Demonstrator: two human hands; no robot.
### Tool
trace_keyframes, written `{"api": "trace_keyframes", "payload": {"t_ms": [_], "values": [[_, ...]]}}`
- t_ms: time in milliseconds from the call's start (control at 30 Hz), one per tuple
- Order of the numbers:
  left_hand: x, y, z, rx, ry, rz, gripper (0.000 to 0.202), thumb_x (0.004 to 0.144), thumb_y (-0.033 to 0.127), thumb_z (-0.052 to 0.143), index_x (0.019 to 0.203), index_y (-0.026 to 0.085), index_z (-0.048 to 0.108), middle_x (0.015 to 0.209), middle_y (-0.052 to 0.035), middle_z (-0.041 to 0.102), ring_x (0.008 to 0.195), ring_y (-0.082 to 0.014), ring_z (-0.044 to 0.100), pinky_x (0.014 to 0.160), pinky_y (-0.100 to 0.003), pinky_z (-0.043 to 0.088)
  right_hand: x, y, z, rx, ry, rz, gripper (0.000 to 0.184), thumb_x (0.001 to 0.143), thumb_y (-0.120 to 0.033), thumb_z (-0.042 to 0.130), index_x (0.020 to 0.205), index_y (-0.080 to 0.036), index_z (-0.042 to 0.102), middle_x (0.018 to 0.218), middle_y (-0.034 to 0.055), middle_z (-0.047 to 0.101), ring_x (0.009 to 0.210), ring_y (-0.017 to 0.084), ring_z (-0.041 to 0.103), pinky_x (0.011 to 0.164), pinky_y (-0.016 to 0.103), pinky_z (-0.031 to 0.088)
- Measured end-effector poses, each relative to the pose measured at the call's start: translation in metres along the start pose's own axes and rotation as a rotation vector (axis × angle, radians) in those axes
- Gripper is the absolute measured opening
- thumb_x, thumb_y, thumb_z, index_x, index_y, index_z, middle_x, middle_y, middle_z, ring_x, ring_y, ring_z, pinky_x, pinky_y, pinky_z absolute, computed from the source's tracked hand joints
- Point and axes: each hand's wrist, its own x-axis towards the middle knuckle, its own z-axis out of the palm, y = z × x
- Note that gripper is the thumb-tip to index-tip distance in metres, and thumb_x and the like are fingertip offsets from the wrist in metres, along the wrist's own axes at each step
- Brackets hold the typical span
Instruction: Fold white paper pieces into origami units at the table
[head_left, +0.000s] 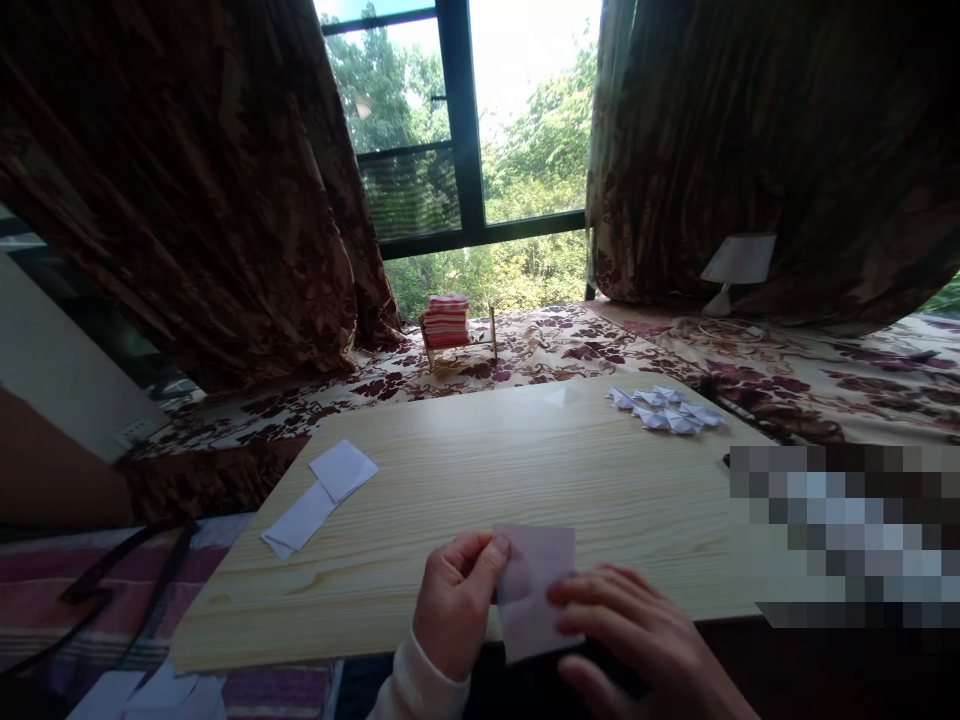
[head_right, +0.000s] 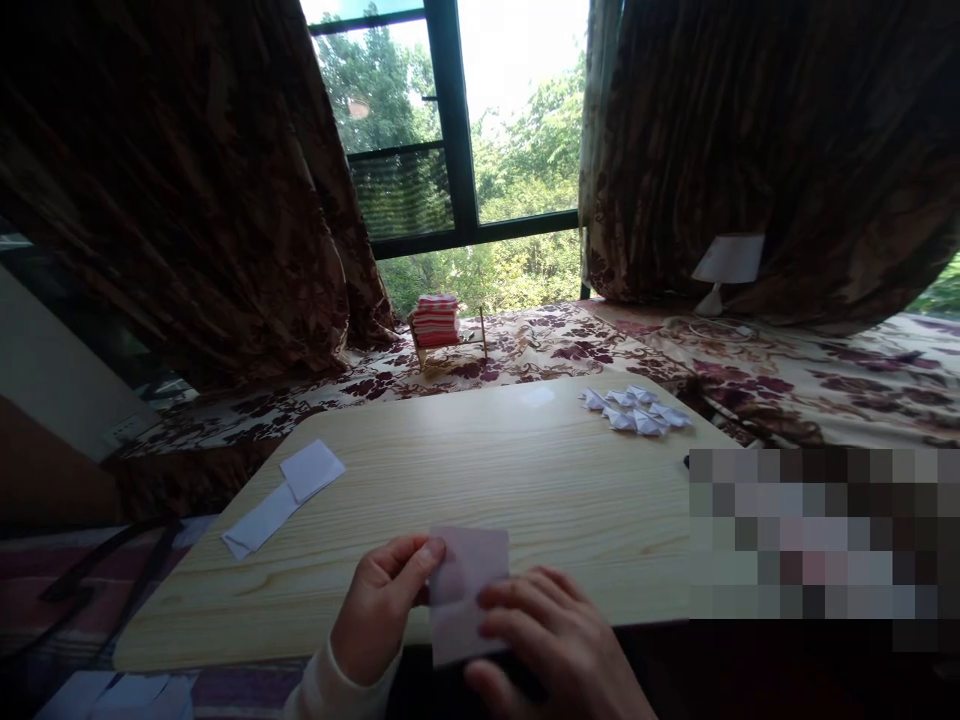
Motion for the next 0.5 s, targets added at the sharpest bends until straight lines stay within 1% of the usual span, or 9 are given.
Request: {"api": "trace_keyframes", "payload": {"t_ms": [100,133,167,233,300,367,400,433,500], "values": [[0.004,0.004,0.002,0.228,-0.172,0.096,0.033,0.079,0.038,0.056,0.063,0.011,0.065,0.057,-0.0003,0.057,0.056,-0.0103,0.048,0.051,-0.020,0.037,0.009,0.004,-0.001,-0.098,0.138,0.216,0.028,0.084,-0.019,0.056,0.111,-0.020,0.058,0.111,0.0106,0.062,0.101,0.022,0.058,0.083,0.034,0.048],[0.005,0.006,0.003,0.270,-0.213,0.112,0.033,0.081,0.036,0.053,0.065,0.011,0.066,0.058,-0.0009,0.058,0.056,-0.0108,0.049,0.051,-0.020,0.037,0.012,0.006,0.000,-0.089,0.121,0.275,0.030,0.083,-0.021,0.056,0.113,-0.020,0.058,0.110,0.0108,0.062,0.101,0.023,0.058,0.082,0.035,0.048],[0.007,0.008,0.004,0.307,-0.244,0.120,0.032,0.082,0.035,0.051,0.068,0.011,0.067,0.060,-0.0019,0.060,0.056,-0.0118,0.051,0.051,-0.021,0.038,0.015,0.008,0.001,-0.051,0.059,0.334,0.026,0.083,-0.021,0.055,0.108,-0.020,0.061,0.103,0.0091,0.064,0.093,0.022,0.060,0.077,0.033,0.049],[0.007,0.010,0.003,0.422,-0.207,0.187,0.029,0.083,0.032,0.048,0.081,0.011,0.068,0.067,-0.0049,0.065,0.061,-0.0155,0.057,0.055,-0.025,0.044,0.018,0.012,0.004,0.041,-0.088,0.459,0.014,0.083,-0.021,0.052,0.085,-0.020,0.065,0.079,0.0036,0.065,0.072,0.017,0.060,0.063,0.027,0.047],[0.001,0.010,0.001,0.633,-0.029,0.382,0.028,0.082,0.027,0.050,0.099,0.010,0.066,0.083,-0.0096,0.069,0.076,-0.0211,0.063,0.069,-0.032,0.050,0.019,0.015,0.008,0.102,-0.157,0.596,0.020,0.084,-0.022,0.049,0.069,-0.020,0.062,0.063,-0.0004,0.059,0.058,0.014,0.055,0.053,0.024,0.041],[-0.009,0.009,-0.001,0.906,0.184,0.706,0.032,0.082,0.023,0.052,0.110,0.012,0.062,0.106,-0.0132,0.067,0.098,-0.0260,0.060,0.086,-0.040,0.046,0.016,0.018,0.011,0.124,-0.128,0.715,0.021,0.084,-0.027,0.049,0.069,-0.020,0.061,0.059,-0.0015,0.057,0.054,0.014,0.052,0.051,0.024,0.037],[-0.015,0.008,-0.001,1.016,0.189,0.833,0.033,0.082,0.021,0.053,0.114,0.014,0.060,0.111,-0.0116,0.065,0.104,-0.0250,0.058,0.091,-0.039,0.044,0.014,0.018,0.012,0.139,-0.114,0.757,0.021,0.084,-0.030,0.049,0.070,-0.020,0.061,0.057,-0.0020,0.056,0.053,0.013,0.052,0.051,0.024,0.037],[-0.021,0.006,0.001,1.092,0.145,0.953,0.032,0.083,0.020,0.054,0.114,0.016,0.060,0.114,-0.0090,0.065,0.109,-0.0231,0.057,0.097,-0.038,0.040,0.013,0.018,0.013,0.157,-0.106,0.789,0.021,0.084,-0.032,0.049,0.071,-0.020,0.062,0.056,-0.0024,0.055,0.051,0.013,0.051,0.051,0.024,0.036],[-0.032,0.001,0.007,1.100,0.128,1.183,0.021,0.086,0.020,0.052,0.101,0.020,0.065,0.106,-0.0018,0.070,0.111,-0.0187,0.057,0.110,-0.037,0.026,0.010,0.018,0.013,0.190,-0.111,0.830,0.021,0.082,-0.034,0.049,0.071,-0.020,0.061,0.054,-0.0031,0.054,0.050,0.013,0.049,0.051,0.023,0.036]]}}
